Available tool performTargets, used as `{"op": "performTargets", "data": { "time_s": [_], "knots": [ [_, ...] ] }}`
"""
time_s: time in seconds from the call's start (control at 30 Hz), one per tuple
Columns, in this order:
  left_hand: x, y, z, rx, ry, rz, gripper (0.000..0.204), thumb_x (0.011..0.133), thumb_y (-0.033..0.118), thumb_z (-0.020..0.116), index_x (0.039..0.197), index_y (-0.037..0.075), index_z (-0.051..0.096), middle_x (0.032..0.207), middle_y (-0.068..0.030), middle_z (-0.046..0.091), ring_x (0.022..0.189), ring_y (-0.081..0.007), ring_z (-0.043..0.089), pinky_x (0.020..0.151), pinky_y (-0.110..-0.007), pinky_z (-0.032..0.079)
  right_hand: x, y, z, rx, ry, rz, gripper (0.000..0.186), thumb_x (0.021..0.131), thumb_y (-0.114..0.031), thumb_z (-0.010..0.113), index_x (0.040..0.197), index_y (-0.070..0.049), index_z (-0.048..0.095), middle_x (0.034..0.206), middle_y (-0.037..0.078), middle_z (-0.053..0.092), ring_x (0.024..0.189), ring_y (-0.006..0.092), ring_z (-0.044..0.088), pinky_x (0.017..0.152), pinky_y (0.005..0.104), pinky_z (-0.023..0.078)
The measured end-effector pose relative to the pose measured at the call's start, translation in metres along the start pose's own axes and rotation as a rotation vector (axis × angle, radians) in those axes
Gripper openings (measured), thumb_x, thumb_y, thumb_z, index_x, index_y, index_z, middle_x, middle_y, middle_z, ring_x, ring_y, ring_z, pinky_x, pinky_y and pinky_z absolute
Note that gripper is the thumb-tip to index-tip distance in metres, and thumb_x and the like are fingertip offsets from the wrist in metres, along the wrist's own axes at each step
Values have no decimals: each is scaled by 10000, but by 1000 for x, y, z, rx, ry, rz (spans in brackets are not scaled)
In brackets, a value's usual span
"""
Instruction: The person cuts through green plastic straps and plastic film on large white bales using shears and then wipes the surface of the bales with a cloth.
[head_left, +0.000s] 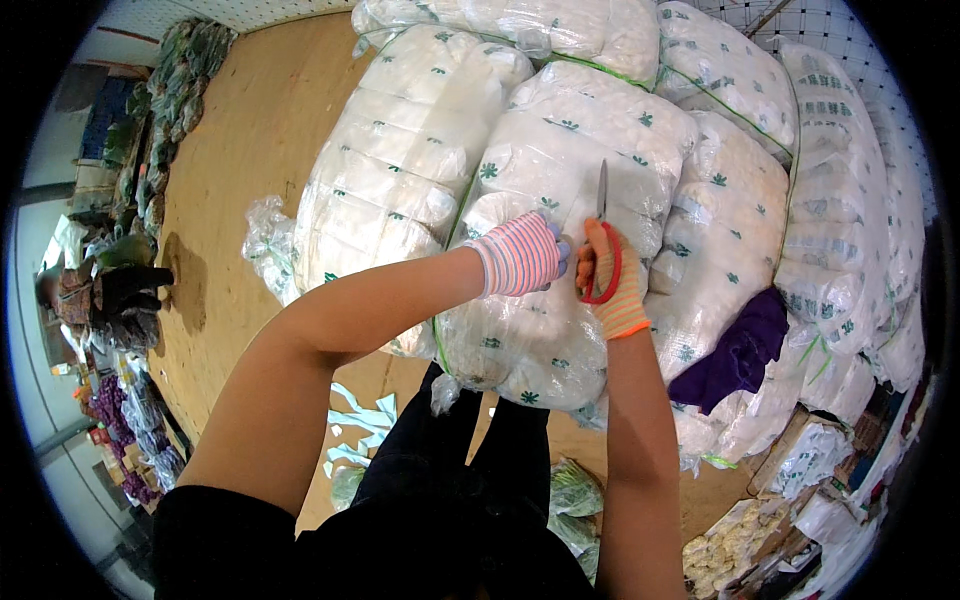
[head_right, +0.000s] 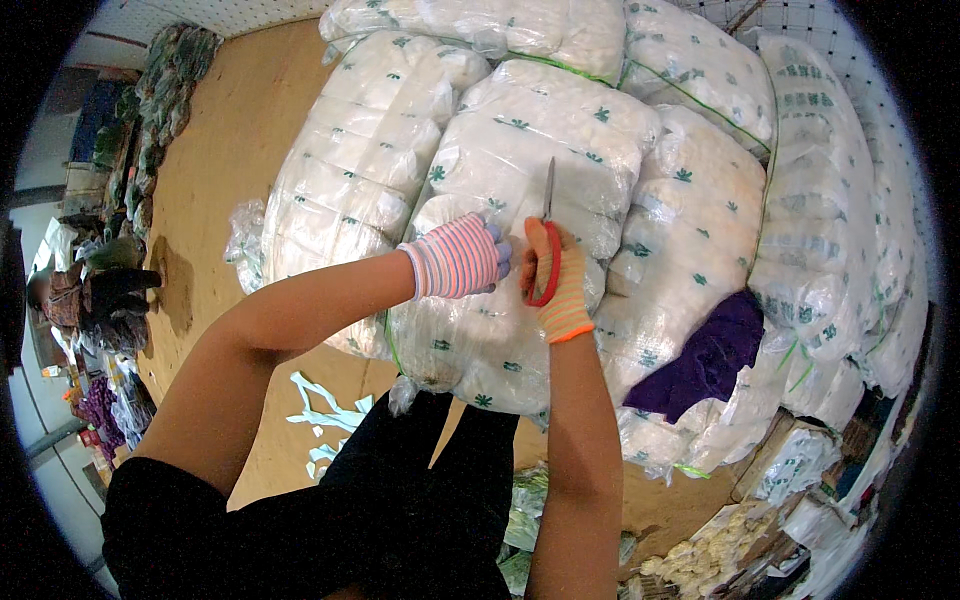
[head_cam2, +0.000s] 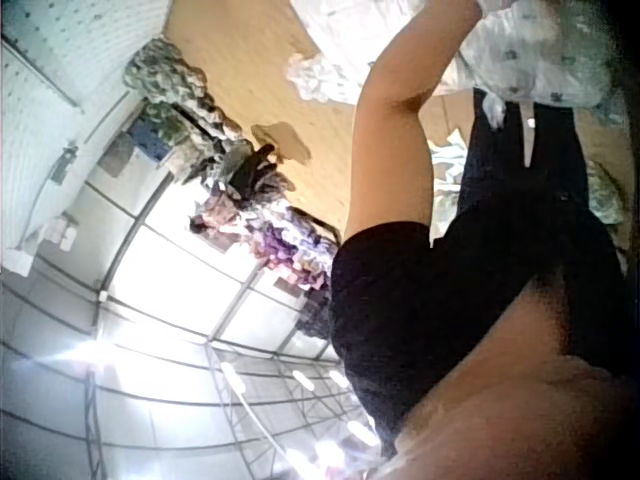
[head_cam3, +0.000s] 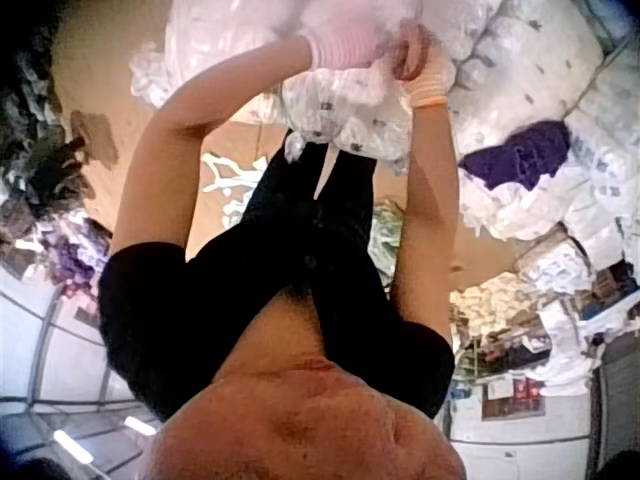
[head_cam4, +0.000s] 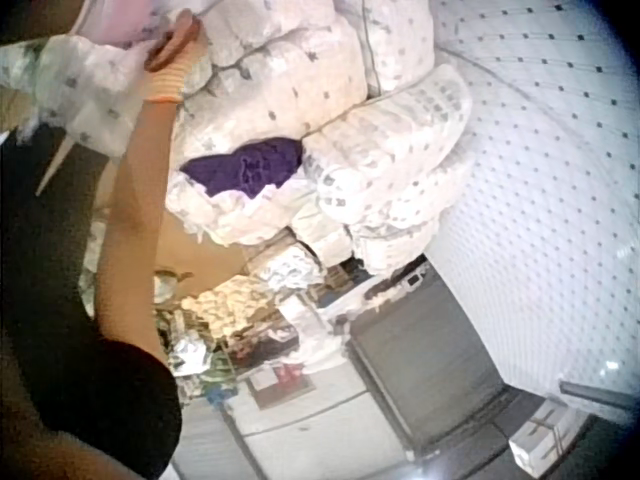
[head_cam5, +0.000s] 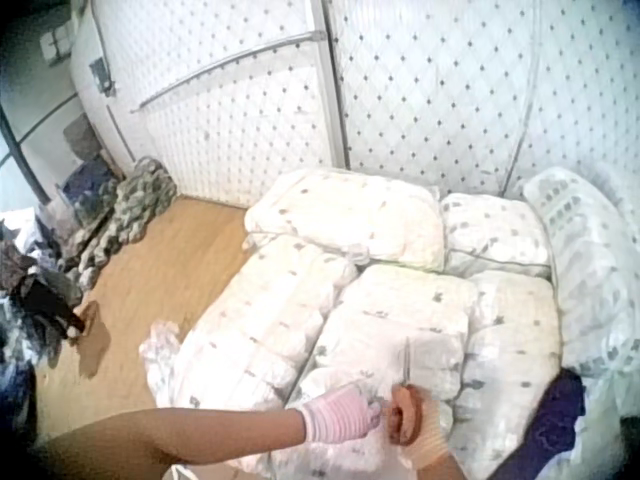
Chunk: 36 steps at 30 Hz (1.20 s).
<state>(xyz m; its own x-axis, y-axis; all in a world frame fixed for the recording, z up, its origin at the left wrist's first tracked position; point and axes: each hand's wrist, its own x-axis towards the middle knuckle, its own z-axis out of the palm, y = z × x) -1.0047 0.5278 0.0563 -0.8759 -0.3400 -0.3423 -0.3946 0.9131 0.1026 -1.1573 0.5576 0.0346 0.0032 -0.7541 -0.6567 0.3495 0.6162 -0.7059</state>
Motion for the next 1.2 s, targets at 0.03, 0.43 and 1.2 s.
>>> {"op": "performTargets", "data": {
  "time_s": [0.03,0.43,1.2],
  "knots": [
    [0,-1,0,9,-24,5,279,796,372,528,847,112,616,844,-46,548,759,-230,559,656,-381,441,2,-9,0,6,-2,-11,291,798,-337,631,741,-87,492,556,16,466,386,115,428,348,252,332],
    [19,-43,-16,74,-3,-6,214,798,310,506,787,122,607,778,-28,550,766,-214,547,637,-362,422,-11,-1,-2,124,-219,185,350,827,-415,549,772,-74,492,534,52,473,392,168,446,368,300,357],
    [48,-94,-19,171,130,23,152,805,245,472,790,138,578,780,-9,529,771,-196,522,675,-337,397,54,-19,9,208,-176,68,430,767,-470,620,755,-63,483,496,31,446,368,162,428,342,300,344]
  ]
}}
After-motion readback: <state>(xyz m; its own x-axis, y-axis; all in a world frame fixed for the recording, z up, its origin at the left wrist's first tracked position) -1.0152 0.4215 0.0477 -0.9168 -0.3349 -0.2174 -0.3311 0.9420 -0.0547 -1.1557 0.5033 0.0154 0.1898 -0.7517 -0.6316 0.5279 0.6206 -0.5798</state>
